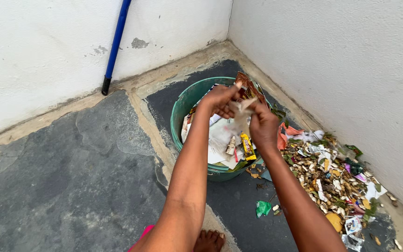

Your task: The person sorts through trash on the floor, picking up scraps of paper and plastic and placing them into a green bucket.

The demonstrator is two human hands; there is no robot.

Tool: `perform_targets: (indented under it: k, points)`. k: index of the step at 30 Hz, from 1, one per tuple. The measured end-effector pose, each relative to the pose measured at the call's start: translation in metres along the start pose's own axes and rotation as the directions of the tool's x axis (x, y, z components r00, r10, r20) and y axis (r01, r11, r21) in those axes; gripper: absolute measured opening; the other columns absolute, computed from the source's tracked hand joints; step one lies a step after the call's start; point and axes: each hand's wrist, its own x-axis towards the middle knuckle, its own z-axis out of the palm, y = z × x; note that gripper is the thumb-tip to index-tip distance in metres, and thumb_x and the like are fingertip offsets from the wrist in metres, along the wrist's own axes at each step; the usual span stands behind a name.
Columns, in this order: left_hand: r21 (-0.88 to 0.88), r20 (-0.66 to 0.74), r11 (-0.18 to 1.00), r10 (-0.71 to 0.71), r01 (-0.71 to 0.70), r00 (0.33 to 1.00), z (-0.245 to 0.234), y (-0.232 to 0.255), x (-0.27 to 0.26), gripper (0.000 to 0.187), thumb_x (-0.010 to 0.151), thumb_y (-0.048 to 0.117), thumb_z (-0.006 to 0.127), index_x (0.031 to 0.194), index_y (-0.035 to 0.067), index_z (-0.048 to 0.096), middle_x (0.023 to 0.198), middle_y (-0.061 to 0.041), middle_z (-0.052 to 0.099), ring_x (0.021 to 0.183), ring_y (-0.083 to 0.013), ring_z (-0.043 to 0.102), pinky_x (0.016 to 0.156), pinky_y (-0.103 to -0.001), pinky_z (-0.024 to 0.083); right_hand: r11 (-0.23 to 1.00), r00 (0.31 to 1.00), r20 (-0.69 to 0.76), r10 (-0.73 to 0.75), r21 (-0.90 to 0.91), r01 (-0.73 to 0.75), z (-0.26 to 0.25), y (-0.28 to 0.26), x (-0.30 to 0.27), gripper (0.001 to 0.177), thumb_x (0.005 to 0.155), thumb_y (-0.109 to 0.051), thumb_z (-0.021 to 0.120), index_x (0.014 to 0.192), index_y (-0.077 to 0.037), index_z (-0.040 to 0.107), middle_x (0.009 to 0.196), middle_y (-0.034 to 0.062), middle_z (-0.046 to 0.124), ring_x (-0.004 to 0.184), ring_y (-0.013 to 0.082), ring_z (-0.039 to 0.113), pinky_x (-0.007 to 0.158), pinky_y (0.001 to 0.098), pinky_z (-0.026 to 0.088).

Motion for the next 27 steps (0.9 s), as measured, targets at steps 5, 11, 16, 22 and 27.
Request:
perform_targets:
  k: [5,11,16,22,27]
  points:
    - [0.362,-0.204,0.924,-0.05,0.123,0.978,0.001,-0.024,0.015,0.06,0.095,0.05,0.064,0.109,-0.008,0.07,0.085,-0.024,0.078,0.062,-0.0276,0.075,0.055,-0.041,0.061,0.797,0.962,0.268,0.059,-0.593,0.116,0.011,0.032,-0.025,0.033,0.09,0.008,0.052,0.104,-0.007,0.078,0.12,0.0147,0.075,0.094,0.0342,0.074,0.083,0.0479,0.059]
    - [0.813,-0.251,0.547,0.017,0.201,0.968,0.018,-0.053,0.038,0.045,0.087,0.031,0.072,0.124,0.006,0.071,0.131,-0.017,0.068,0.119,-0.0324,0.066,0.102,-0.047,0.052,0.522,0.769,0.528,0.361,-0.797,0.302,0.036,0.088,-0.048,0.044,0.087,0.002,0.054,0.129,-0.007,0.064,0.157,0.0194,0.042,0.136,0.041,0.049,0.11,0.0553,0.042]
    - [0.826,-0.257,0.481,-0.144,0.294,0.956,0.046,-0.063,0.02,0.043,0.089,0.021,0.069,0.132,0.012,0.069,0.144,-0.014,0.061,0.13,-0.0337,0.06,0.105,-0.057,0.049,0.579,0.687,0.534,0.493,-0.791,0.199,0.038,0.084,-0.055,0.049,0.091,-0.017,0.057,0.139,-0.011,0.057,0.157,0.0153,0.041,0.143,0.0389,0.04,0.113,0.0552,0.037]
    - [0.922,-0.21,0.292,-0.175,0.255,0.962,0.071,-0.065,0.01,0.049,0.091,0.029,0.072,0.139,0.017,0.065,0.15,-0.01,0.056,0.137,-0.0363,0.054,0.108,-0.072,0.037,0.533,0.586,0.572,0.574,-0.804,0.263,0.035,0.062,-0.055,0.047,0.089,-0.018,0.057,0.136,-0.022,0.061,0.15,0.0104,0.048,0.141,0.0391,0.042,0.113,0.0579,0.036]
    - [0.898,-0.273,0.327,-0.113,0.295,0.955,0.081,-0.062,0.013,0.053,0.085,0.029,0.077,0.136,0.017,0.066,0.154,-0.011,0.048,0.139,-0.0396,0.049,0.108,-0.069,0.038,0.517,0.734,0.586,0.344,-0.771,0.373,0.016,0.048,-0.066,0.044,0.086,-0.013,0.061,0.13,-0.016,0.066,0.14,0.0156,0.058,0.135,0.0427,0.048,0.112,0.0647,0.034]
